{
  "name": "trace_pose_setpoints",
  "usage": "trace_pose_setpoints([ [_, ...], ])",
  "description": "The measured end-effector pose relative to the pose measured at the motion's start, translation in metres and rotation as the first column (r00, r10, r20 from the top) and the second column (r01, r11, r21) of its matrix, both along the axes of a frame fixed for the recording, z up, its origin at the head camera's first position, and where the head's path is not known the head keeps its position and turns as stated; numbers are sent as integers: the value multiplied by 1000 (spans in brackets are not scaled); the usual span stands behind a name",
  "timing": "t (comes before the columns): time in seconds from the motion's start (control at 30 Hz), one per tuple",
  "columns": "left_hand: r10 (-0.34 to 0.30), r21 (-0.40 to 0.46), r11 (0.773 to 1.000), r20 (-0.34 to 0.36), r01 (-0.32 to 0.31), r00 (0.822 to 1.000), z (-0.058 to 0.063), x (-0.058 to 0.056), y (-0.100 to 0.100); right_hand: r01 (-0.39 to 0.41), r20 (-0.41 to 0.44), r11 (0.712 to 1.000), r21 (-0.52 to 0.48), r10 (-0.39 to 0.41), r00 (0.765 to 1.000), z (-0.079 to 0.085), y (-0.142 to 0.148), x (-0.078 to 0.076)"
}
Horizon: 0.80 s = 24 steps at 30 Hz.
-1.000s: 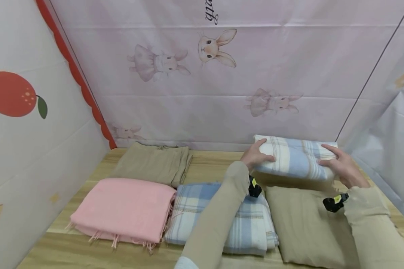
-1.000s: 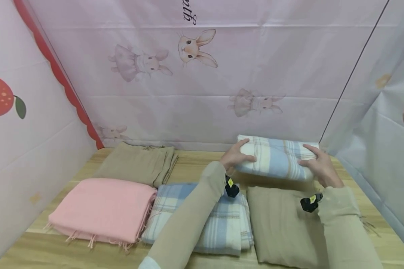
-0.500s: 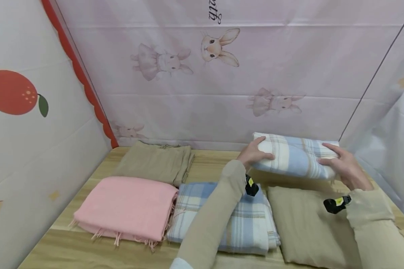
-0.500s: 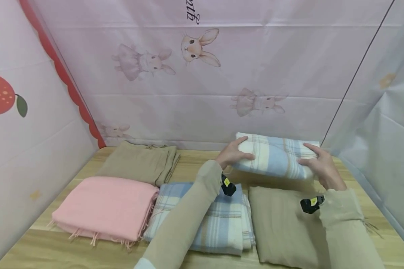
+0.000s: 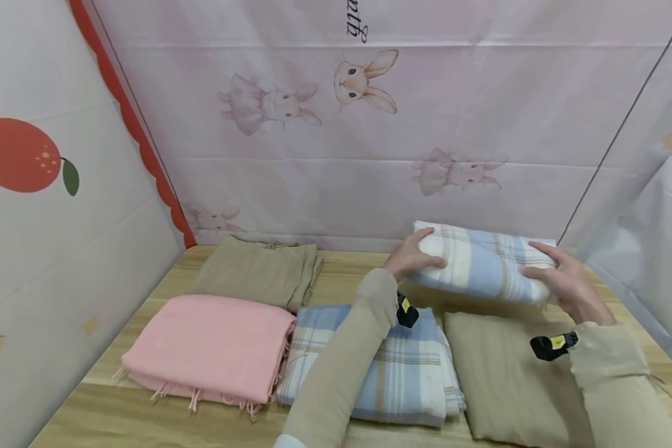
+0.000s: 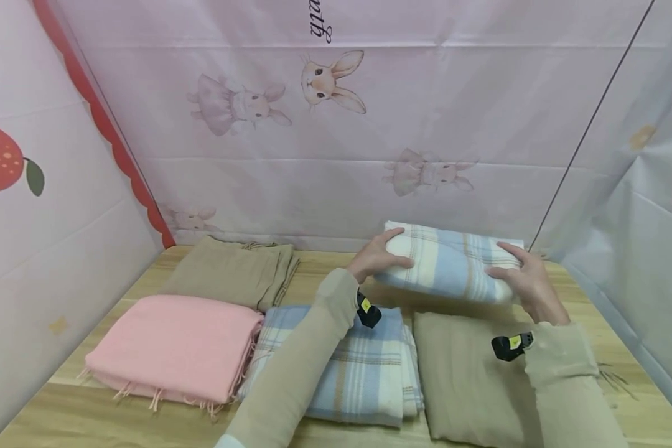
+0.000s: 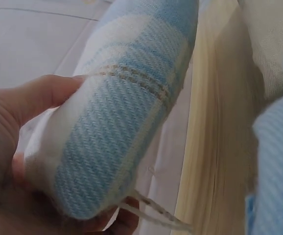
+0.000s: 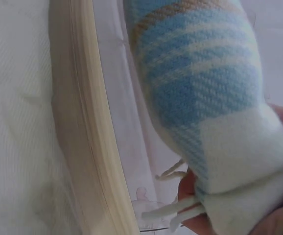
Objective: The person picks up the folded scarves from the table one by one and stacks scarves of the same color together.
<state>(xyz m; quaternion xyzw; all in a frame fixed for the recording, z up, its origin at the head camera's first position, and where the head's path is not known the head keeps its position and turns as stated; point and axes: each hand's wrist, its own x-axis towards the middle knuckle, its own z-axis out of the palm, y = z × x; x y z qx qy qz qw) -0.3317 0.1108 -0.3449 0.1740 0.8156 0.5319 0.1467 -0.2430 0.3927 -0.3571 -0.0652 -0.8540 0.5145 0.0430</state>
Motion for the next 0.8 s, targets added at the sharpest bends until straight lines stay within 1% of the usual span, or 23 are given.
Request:
trace_pose_setpoints([
  [0.17, -13, -29, 1000, -24, 12, 1000, -1, 0, -6, -9, 15, 1000, 0, 9, 1000, 4, -5, 2],
  [0.37, -23, -60, 998, -44, 20, 999, -1, 1, -15, 3, 28, 1000, -19, -3, 1000, 4, -12, 4],
  [0.57, -26, -59, 998, -54, 22, 998, 3, 3, -22, -16, 6, 999, -40, 16, 1000, 6, -16, 5],
  [0.7, -16, -64, 998, -56, 13, 998, 5, 6, -25, -24, -7, 999, -21, 24, 1000, 7, -18, 6],
  [0.8, -21, -65, 998, -56, 17, 998, 7, 7, -28, -22, -14, 1000, -4, 22, 1000, 8, -20, 8],
])
